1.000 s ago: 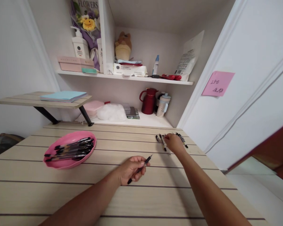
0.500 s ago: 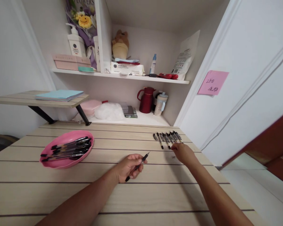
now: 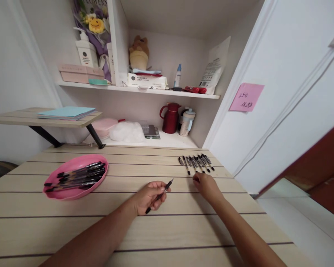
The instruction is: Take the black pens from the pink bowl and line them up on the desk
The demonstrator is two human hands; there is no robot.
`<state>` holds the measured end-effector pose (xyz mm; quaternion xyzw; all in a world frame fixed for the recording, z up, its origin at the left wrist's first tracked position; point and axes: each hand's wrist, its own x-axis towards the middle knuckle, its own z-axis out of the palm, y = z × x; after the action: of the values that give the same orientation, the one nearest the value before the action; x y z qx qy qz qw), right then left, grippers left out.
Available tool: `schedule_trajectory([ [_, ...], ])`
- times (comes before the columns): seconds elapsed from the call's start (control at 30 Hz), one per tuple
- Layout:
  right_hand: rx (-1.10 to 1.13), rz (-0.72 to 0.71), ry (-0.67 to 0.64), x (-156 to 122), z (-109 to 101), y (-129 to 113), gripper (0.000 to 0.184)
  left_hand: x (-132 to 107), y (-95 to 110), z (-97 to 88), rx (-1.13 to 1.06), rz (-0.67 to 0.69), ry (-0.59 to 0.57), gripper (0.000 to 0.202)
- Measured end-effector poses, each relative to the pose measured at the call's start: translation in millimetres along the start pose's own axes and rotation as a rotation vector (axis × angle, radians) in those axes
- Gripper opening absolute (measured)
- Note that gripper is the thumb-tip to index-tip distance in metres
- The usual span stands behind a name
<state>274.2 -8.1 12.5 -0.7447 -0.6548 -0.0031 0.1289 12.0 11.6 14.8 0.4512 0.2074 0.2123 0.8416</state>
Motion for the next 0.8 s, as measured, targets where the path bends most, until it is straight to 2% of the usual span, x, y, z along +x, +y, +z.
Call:
schedule_trajectory([
  [0.17, -0.01, 0.069, 0.116, 34, 3, -29, 0.011, 0, 0, -0.4, -0.001, -0.007, -0.004, 0.025],
  [0.33, -0.057, 0.13, 0.119, 58, 12, -40, 0.018, 0, 0, -0.8, 0.007, -0.011, -0.009, 0.024],
  [0.57, -0.141, 0.153, 0.05, 61, 14, -46, 0.021, 2, -1, -2.8, -0.008, -0.022, -0.024, 0.022],
  [0.8, -0.162, 0.173, 0.046, 64, 16, -45, 0.019, 2, -3, -4.1, -0.007, -0.022, -0.035, 0.025],
])
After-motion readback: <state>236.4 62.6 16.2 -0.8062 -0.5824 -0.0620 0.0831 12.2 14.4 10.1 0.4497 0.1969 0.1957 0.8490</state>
